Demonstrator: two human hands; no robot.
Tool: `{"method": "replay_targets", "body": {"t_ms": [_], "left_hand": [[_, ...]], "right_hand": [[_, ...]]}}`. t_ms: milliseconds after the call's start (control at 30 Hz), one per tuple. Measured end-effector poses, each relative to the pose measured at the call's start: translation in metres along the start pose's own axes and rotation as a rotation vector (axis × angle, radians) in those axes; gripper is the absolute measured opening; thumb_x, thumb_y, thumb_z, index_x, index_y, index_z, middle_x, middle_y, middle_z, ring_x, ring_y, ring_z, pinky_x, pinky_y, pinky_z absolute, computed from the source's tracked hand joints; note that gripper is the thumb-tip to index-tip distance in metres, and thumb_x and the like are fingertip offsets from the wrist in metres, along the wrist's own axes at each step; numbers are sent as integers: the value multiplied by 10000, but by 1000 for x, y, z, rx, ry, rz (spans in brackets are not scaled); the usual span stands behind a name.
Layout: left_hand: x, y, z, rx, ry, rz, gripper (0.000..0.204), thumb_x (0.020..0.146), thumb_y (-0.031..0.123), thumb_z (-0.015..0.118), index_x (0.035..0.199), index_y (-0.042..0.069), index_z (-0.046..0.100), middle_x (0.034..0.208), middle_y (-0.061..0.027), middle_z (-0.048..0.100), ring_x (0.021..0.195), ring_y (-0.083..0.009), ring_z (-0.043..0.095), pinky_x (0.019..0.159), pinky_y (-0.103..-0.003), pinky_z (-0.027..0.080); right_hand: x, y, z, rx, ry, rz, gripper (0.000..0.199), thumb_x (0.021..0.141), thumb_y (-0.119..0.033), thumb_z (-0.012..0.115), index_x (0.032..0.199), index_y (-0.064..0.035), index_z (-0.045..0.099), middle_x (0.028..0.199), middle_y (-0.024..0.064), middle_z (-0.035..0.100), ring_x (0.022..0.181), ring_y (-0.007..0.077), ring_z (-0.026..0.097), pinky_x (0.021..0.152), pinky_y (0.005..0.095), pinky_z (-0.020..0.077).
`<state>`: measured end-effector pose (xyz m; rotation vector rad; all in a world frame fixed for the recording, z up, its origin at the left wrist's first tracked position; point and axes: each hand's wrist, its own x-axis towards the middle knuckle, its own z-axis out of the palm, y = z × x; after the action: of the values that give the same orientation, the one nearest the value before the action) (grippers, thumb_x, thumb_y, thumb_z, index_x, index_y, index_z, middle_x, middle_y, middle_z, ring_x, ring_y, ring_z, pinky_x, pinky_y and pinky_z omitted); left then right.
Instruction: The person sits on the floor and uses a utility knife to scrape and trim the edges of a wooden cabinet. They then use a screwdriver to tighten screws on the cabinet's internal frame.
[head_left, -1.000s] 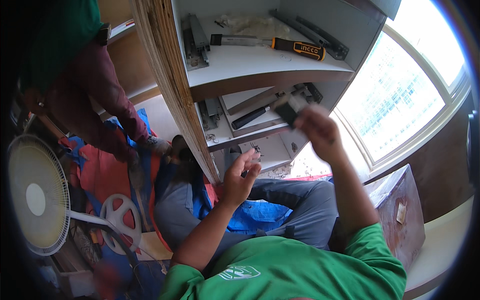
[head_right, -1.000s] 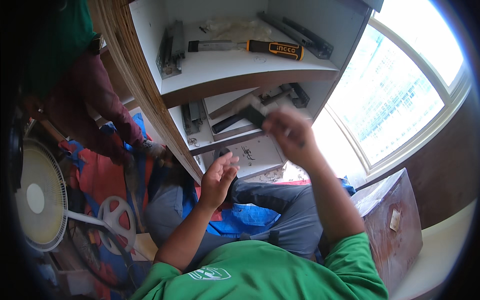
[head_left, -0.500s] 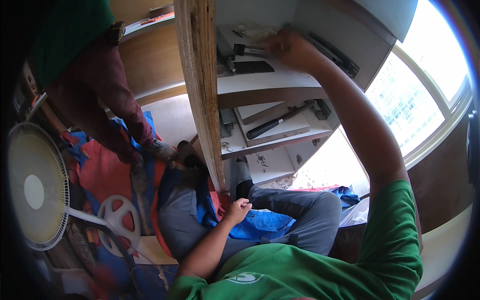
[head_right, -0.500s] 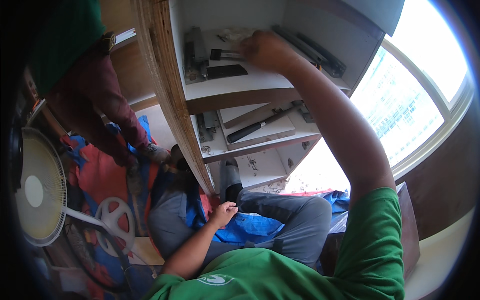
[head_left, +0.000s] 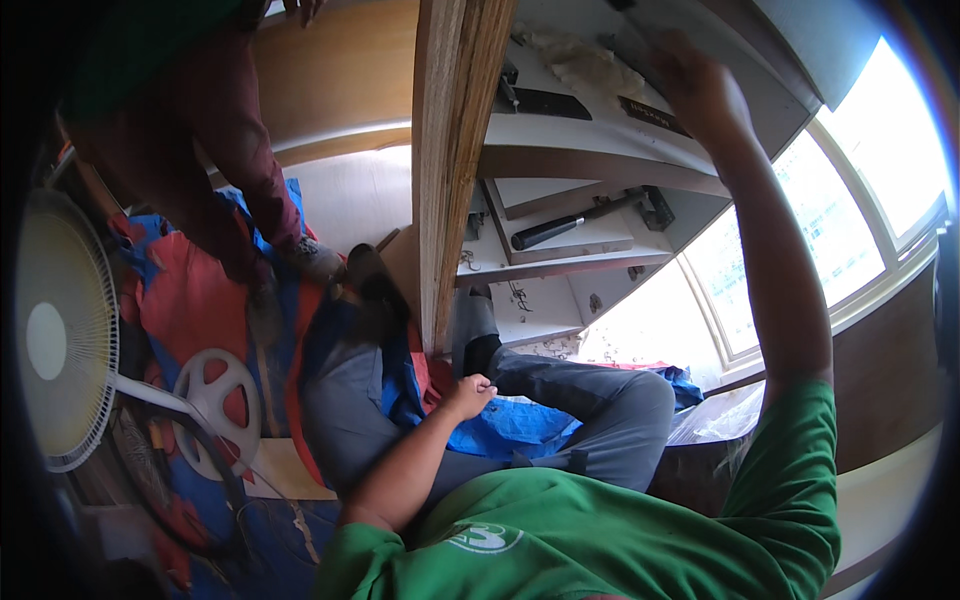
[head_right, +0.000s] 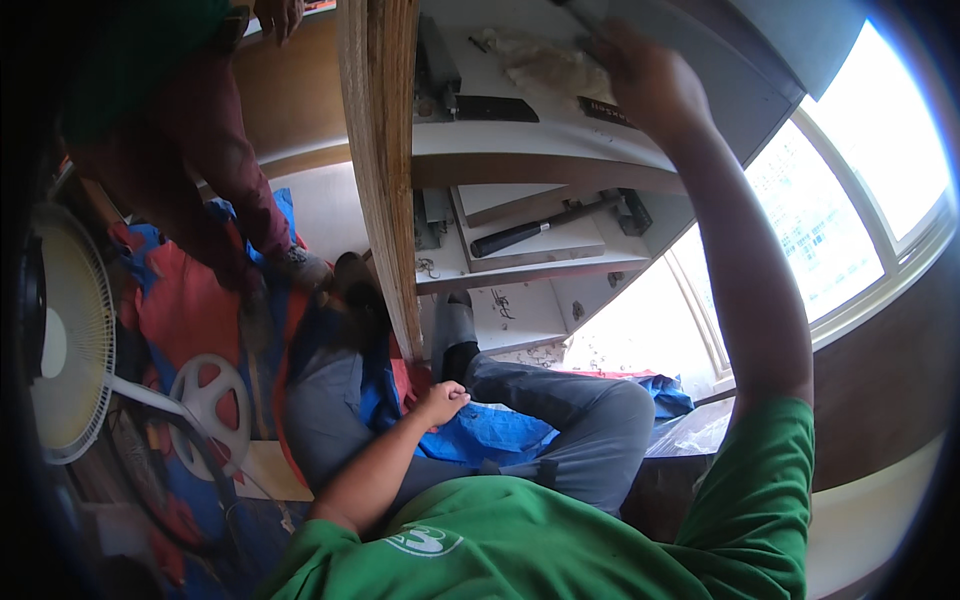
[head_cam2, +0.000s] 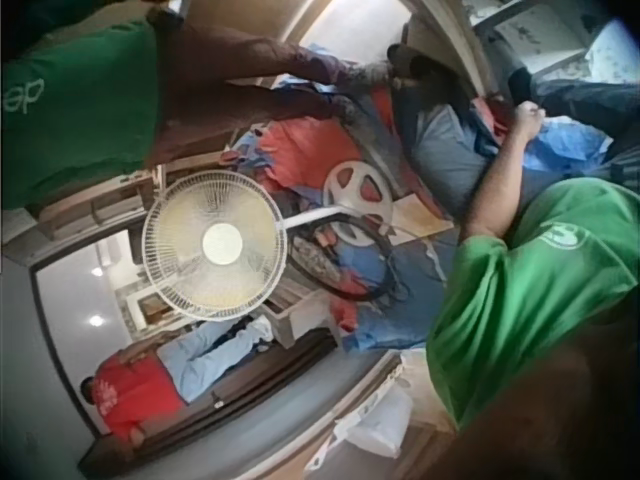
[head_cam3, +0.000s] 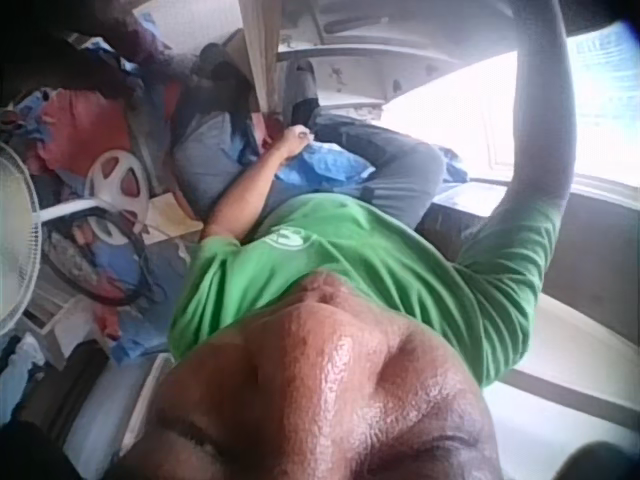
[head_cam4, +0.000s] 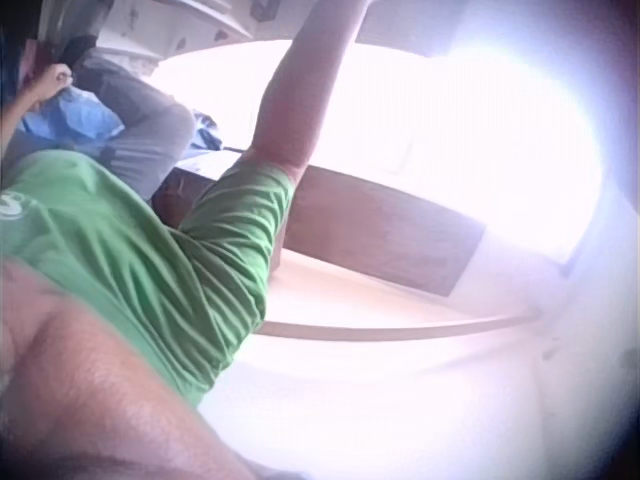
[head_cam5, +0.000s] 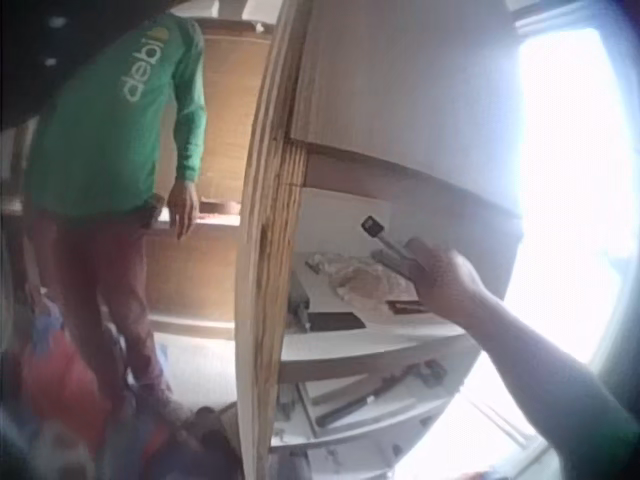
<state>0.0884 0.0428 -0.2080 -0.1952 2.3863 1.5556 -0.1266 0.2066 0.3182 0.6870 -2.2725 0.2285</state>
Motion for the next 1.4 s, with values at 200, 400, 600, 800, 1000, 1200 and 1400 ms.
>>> {"method": "replay_targets", "body": {"t_ms": [200,400,600,800,1000,1200,1400], "left_hand": [[-9,44,-8,-183,126,221,276,1012,243,537,954,13,677,878,-154,729,842,-269,719,764,-379,547],[-62,170,-72,-311,409,790,267,1020,259,582,1062,-1,621,1066,-122,703,961,-185,649,900,-330,505],[-95,257,-87,-651,94,780,650,981,403,622,1431,-1,384,1405,-193,511,1189,-236,572,1059,-382,400],[-112,275,-57,-655,-226,685,857,971,399,644,1554,-4,162,1527,-198,357,1132,-222,600,991,-360,451],[-110,284,-52,-301,-295,446,572,995,301,627,1415,-23,413,1155,-129,634,905,-166,664,827,-320,518],[-77,266,-40,-487,-224,660,318,1041,233,524,1250,-7,531,1083,-75,635,937,-159,636,813,-309,506],[-62,253,-46,-172,-13,717,467,1042,351,520,1375,28,470,1222,-155,639,1059,-254,654,943,-369,494]], "right_hand": [[-94,1,-58,797,-101,176,199,1033,-172,499,1162,-32,560,730,64,622,705,149,647,682,286,513],[-181,-37,-36,1352,-822,474,175,1004,-221,584,997,-60,519,686,51,592,531,112,591,493,240,472],[-212,-61,-9,1994,-696,840,227,1012,-263,546,1032,-42,496,850,97,573,502,103,534,441,240,464],[-224,-47,1,2135,-457,975,218,995,-266,575,1016,-65,492,804,40,499,552,113,524,447,235,428],[-235,-47,6,1979,5,968,203,1010,-233,585,1011,-67,469,768,53,566,630,156,620,569,282,514],[-234,-48,13,1936,-394,318,353,1026,-306,575,1249,-35,542,832,43,650,713,88,608,660,217,486],[-210,-42,1,1376,-657,357,280,1045,-219,534,1192,3,621,696,16,539,656,83,519,590,259,425]]}}
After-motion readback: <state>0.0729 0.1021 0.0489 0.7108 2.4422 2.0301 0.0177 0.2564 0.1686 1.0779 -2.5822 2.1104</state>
